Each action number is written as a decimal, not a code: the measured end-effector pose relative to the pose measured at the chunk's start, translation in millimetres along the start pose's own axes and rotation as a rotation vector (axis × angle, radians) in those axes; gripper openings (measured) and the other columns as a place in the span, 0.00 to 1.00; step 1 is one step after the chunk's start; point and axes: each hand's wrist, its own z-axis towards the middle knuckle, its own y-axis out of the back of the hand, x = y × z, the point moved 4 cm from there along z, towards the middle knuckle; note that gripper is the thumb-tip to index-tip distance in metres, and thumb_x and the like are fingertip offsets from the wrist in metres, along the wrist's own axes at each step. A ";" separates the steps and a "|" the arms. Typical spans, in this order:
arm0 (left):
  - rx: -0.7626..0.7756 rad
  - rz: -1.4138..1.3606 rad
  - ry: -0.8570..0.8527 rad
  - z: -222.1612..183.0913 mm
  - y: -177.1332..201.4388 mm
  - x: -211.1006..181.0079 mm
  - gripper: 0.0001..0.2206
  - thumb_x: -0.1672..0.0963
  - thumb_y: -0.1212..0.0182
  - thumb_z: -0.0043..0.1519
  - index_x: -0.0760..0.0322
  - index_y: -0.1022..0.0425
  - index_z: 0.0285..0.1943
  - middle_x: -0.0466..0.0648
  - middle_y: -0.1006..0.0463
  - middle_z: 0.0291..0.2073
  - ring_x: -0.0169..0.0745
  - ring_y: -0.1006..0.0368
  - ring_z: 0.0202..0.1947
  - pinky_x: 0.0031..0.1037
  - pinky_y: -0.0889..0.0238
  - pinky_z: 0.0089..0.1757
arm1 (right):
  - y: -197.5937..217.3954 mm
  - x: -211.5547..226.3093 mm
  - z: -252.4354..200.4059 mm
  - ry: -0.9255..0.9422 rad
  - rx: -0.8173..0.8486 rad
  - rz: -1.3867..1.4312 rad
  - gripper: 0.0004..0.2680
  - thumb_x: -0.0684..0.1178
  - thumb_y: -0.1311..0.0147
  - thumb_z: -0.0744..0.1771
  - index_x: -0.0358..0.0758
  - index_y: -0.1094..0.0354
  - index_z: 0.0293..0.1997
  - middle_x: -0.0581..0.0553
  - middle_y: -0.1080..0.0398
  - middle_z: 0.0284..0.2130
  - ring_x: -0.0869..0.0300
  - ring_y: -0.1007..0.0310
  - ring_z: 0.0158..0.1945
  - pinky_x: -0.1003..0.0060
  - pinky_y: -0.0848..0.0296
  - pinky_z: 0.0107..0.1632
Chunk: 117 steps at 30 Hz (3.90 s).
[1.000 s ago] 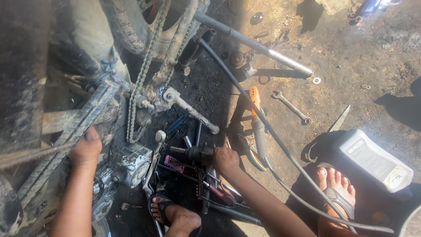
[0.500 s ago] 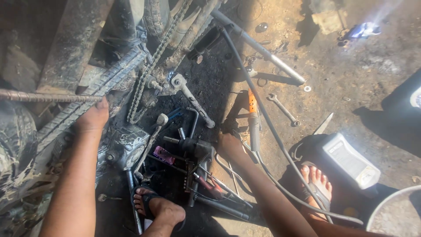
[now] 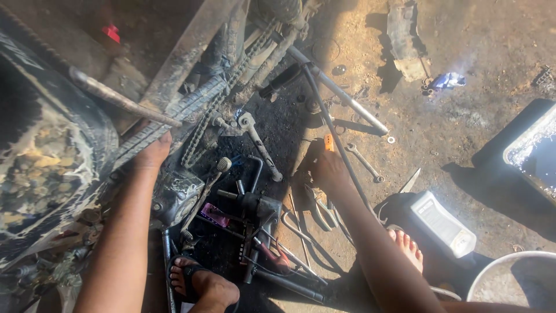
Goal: Welding a component onto the lower frame of a motorcycle near the kickstand.
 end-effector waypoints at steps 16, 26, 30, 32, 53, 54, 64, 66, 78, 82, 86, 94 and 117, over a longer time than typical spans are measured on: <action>-0.105 -0.027 -0.093 5.8 17.9 -24.0 0.13 0.52 0.42 0.71 0.67 0.23 0.52 0.61 0.20 0.43 0.65 0.24 0.43 0.45 0.30 0.45 | -56.8 31.1 -91.3 -0.447 -0.087 1.251 0.21 0.45 0.41 0.63 0.36 0.48 0.59 0.40 0.25 0.32 0.55 0.22 0.24 0.63 0.25 0.21; 0.015 0.085 0.048 -38.2 48.6 -54.6 0.15 0.50 0.40 0.65 0.66 0.21 0.50 0.60 0.20 0.36 0.59 0.25 0.36 0.45 0.33 0.40 | -106.9 83.4 -77.3 0.105 -0.373 0.775 0.28 0.51 0.32 0.59 0.37 0.44 0.63 0.23 0.26 0.33 0.30 0.25 0.38 0.42 0.27 0.40; -0.092 -0.219 -0.389 -50.6 81.2 -144.0 0.09 0.54 0.42 0.66 0.65 0.25 0.39 0.53 0.21 0.36 0.50 0.25 0.41 0.37 0.33 0.45 | -100.9 87.0 -62.2 0.039 -0.177 0.750 0.29 0.52 0.33 0.59 0.39 0.46 0.65 0.25 0.26 0.26 0.32 0.24 0.33 0.43 0.27 0.37; 0.060 -0.318 -0.401 -76.4 42.3 -153.2 0.10 0.53 0.39 0.65 0.63 0.23 0.38 0.51 0.20 0.36 0.47 0.24 0.41 0.37 0.32 0.46 | -105.2 89.1 -55.7 0.088 -0.221 0.749 0.28 0.52 0.33 0.59 0.38 0.45 0.62 0.26 0.25 0.27 0.32 0.24 0.34 0.42 0.26 0.36; 0.429 -0.636 -0.296 -87.2 -14.0 -175.9 0.22 0.48 0.32 0.61 0.73 0.22 0.48 0.59 0.20 0.47 0.57 0.25 0.55 0.42 0.33 0.55 | -121.7 104.5 -26.0 0.128 -0.259 0.509 0.22 0.53 0.35 0.60 0.40 0.43 0.53 0.29 0.26 0.26 0.35 0.23 0.33 0.42 0.26 0.35; 0.422 -0.652 -0.283 -86.8 -14.1 -174.6 0.21 0.49 0.31 0.60 0.73 0.21 0.47 0.59 0.20 0.47 0.57 0.25 0.55 0.42 0.33 0.55 | -117.6 106.7 -26.7 0.145 -0.262 0.515 0.22 0.54 0.35 0.60 0.40 0.42 0.54 0.29 0.25 0.26 0.34 0.23 0.33 0.42 0.26 0.34; 0.424 -0.645 -0.315 -84.6 -13.0 -175.9 0.19 0.50 0.31 0.61 0.72 0.22 0.48 0.58 0.20 0.46 0.57 0.25 0.54 0.41 0.33 0.55 | -118.6 108.3 -27.2 0.048 -0.265 0.509 0.21 0.50 0.36 0.60 0.42 0.41 0.55 0.28 0.25 0.27 0.33 0.23 0.34 0.41 0.26 0.36; 0.410 -0.660 -0.305 -83.0 -12.4 -175.9 0.18 0.51 0.31 0.61 0.71 0.22 0.48 0.57 0.20 0.46 0.56 0.25 0.54 0.42 0.33 0.55 | -115.5 110.2 -26.4 0.083 -0.276 0.529 0.20 0.50 0.36 0.61 0.41 0.40 0.55 0.27 0.25 0.28 0.33 0.23 0.35 0.41 0.26 0.37; 0.350 -0.754 -0.285 -98.4 -37.1 -164.3 0.17 0.49 0.33 0.63 0.67 0.20 0.49 0.55 0.18 0.46 0.54 0.22 0.51 0.43 0.35 0.55 | -120.7 112.0 -21.6 -0.035 -0.166 0.477 0.19 0.54 0.38 0.63 0.39 0.43 0.51 0.26 0.25 0.31 0.30 0.25 0.39 0.37 0.29 0.42; 0.334 -0.684 -0.327 -88.7 -17.6 -172.7 0.17 0.50 0.33 0.62 0.69 0.21 0.50 0.58 0.20 0.45 0.59 0.25 0.52 0.45 0.37 0.55 | -112.4 113.7 -23.7 -0.022 -0.187 0.547 0.20 0.52 0.37 0.61 0.44 0.41 0.54 0.26 0.25 0.31 0.30 0.25 0.39 0.37 0.28 0.40; 0.391 -0.778 -0.227 -86.3 -18.9 -172.9 0.16 0.50 0.33 0.62 0.66 0.21 0.49 0.57 0.19 0.44 0.58 0.24 0.50 0.43 0.34 0.54 | -115.9 112.8 -20.7 0.014 -0.179 0.484 0.19 0.51 0.40 0.62 0.43 0.43 0.55 0.26 0.25 0.31 0.31 0.24 0.38 0.37 0.28 0.42; 0.279 -0.689 -0.322 -78.0 0.7 -178.6 0.16 0.50 0.32 0.60 0.66 0.20 0.47 0.59 0.21 0.42 0.60 0.26 0.50 0.48 0.39 0.57 | -119.9 112.4 -15.9 -0.064 -0.079 0.467 0.20 0.47 0.41 0.61 0.44 0.44 0.57 0.27 0.24 0.33 0.32 0.23 0.39 0.38 0.28 0.44; 0.318 -0.681 -0.288 -93.7 -28.5 -166.3 0.17 0.50 0.35 0.63 0.69 0.25 0.47 0.59 0.23 0.44 0.60 0.27 0.50 0.47 0.36 0.54 | -114.2 116.0 -15.3 -0.007 -0.166 0.462 0.17 0.48 0.40 0.62 0.42 0.41 0.53 0.26 0.24 0.32 0.31 0.24 0.39 0.37 0.28 0.43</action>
